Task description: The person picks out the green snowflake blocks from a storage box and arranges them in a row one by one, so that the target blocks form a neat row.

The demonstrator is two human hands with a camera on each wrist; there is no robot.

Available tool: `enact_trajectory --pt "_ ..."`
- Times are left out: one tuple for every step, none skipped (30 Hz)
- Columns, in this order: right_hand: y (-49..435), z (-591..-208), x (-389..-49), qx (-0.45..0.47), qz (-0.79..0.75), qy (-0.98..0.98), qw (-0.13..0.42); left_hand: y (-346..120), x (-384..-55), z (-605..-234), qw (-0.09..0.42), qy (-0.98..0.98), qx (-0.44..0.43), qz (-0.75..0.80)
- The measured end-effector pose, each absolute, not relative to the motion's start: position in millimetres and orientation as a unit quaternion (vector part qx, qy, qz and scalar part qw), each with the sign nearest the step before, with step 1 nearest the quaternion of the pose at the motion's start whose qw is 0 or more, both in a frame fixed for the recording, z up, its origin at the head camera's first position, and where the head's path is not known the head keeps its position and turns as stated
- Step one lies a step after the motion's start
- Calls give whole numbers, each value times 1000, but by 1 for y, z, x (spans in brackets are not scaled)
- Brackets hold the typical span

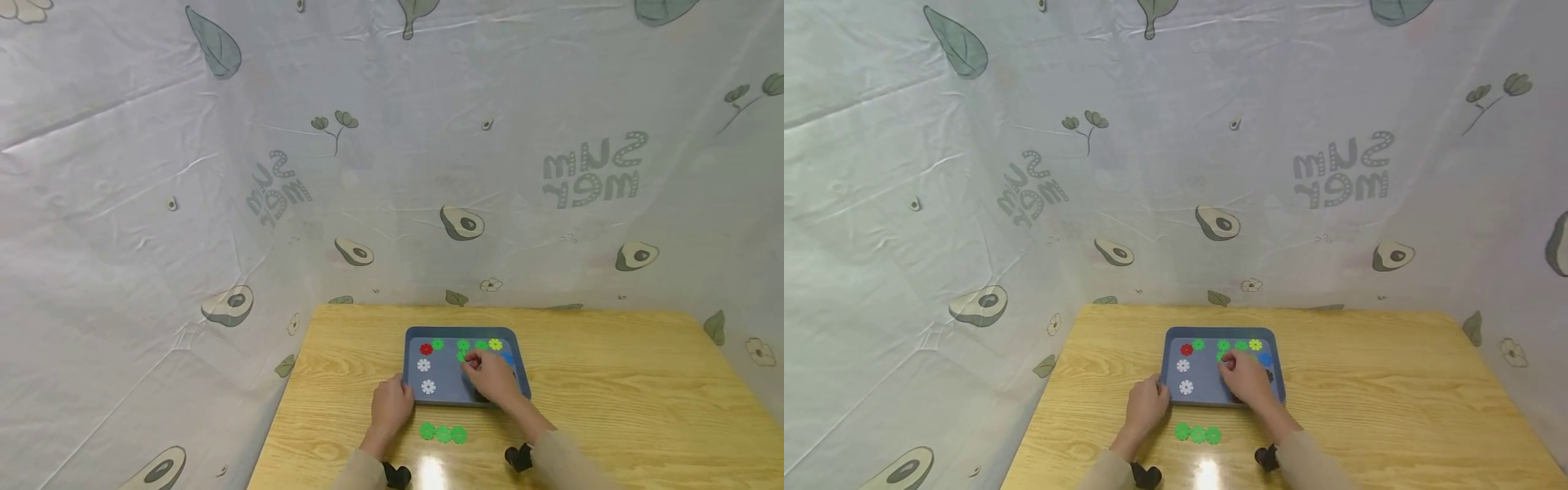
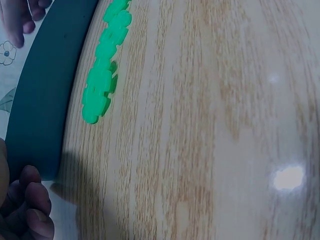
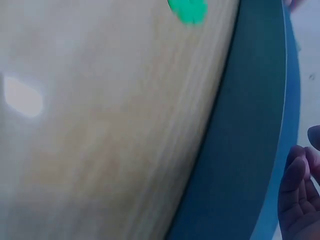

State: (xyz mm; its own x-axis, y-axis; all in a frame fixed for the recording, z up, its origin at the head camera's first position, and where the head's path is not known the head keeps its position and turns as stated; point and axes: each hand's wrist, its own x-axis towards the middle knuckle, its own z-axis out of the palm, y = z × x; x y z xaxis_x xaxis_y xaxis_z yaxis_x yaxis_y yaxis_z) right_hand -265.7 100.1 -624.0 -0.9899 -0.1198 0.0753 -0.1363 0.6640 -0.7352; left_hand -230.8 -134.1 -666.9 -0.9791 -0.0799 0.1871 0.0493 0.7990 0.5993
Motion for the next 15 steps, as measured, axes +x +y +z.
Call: enact_trajectory --pt "101 -625 -272 64 397 -915 5 -134 -231 -667 101 -943 9 -317" --pt "102 -627 -278 58 392 -918 -1 -134 -231 -667 101 -943 10 -318" --pt "103 -628 -283 54 388 -920 -6 -134 -230 -668 100 -942 11 -319" --pt "103 -629 -288 50 383 -922 -13 -135 -230 -668 98 -942 11 -321" --pt "102 -630 -293 49 374 -926 -15 -135 -230 -668 98 -941 11 -322" --pt "102 -630 -297 49 366 -929 -18 -135 -230 -668 97 -942 11 -322" --pt "101 -631 -300 50 356 -933 -20 -135 -231 -668 96 -942 10 -321" --pt "100 -631 -303 50 350 -935 -25 -135 -231 -668 93 -942 11 -322" --pt "99 -632 -305 49 344 -937 -30 -135 -232 -669 92 -942 11 -321" --pt "99 -633 -308 47 339 -939 -35 -135 -232 -669 91 -942 11 -322" --pt "98 -635 -310 45 335 -940 -41 -135 -233 -669 89 -942 11 -323" --pt "97 -637 -312 44 334 -941 -45 -135 -233 -669 88 -942 12 -323" --pt "96 -639 -314 43 332 -941 -48 -135 -234 -669 88 -942 13 -322" --pt "95 -641 -315 42 331 -941 -50 -135 -234 -669 89 -942 11 -322" --pt "95 -643 -317 43 329 -942 -50 -135 -234 -668 92 -943 10 -320"
